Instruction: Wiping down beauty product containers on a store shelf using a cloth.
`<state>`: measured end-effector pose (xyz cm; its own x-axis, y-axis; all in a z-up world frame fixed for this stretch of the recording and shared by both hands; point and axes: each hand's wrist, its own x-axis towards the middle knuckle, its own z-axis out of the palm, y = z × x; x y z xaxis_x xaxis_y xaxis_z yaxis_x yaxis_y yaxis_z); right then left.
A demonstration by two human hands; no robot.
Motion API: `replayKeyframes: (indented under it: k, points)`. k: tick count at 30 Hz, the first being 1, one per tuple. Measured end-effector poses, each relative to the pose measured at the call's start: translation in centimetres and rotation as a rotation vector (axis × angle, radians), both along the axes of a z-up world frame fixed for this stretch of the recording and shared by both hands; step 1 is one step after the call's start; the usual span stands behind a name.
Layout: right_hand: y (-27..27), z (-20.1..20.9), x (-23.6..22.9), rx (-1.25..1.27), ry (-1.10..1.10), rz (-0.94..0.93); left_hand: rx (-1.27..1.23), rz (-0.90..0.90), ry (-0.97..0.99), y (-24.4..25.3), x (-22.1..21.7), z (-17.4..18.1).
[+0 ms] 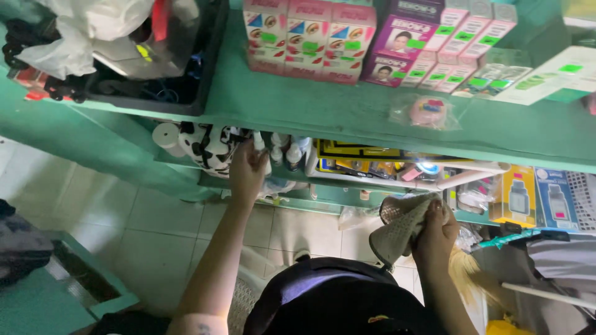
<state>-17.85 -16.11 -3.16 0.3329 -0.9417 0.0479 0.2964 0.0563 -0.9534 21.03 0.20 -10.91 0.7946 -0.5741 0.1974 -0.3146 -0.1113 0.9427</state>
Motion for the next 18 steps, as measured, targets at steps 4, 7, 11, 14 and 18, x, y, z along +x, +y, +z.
replayKeyframes:
  k: [4, 7, 11, 14, 18]
  points:
    - [0.6, 0.5, 0.3, 0.018, 0.029, 0.023, 0.112, 0.134, -0.377, -1.8, 2.4, 3.2]
    - [0.9, 1.2, 0.6, -0.028, 0.094, 0.025, 0.095, 0.157, -0.517, -3.5, 4.4, 1.6]
    - [0.9, 1.0, 1.0, -0.077, 0.192, 0.021, 0.106, 0.184, -0.592, -6.1, 6.6, -1.1]
    - [0.8, 0.5, 1.2, -0.111, 0.319, -0.014, 0.129, 0.134, -0.637, -8.2, 7.7, -2.6]
    - [1.2, 0.9, 1.6, -0.176, 0.320, 0.053, -0.102, 0.108, -0.780, -11.8, 8.4, -4.4]
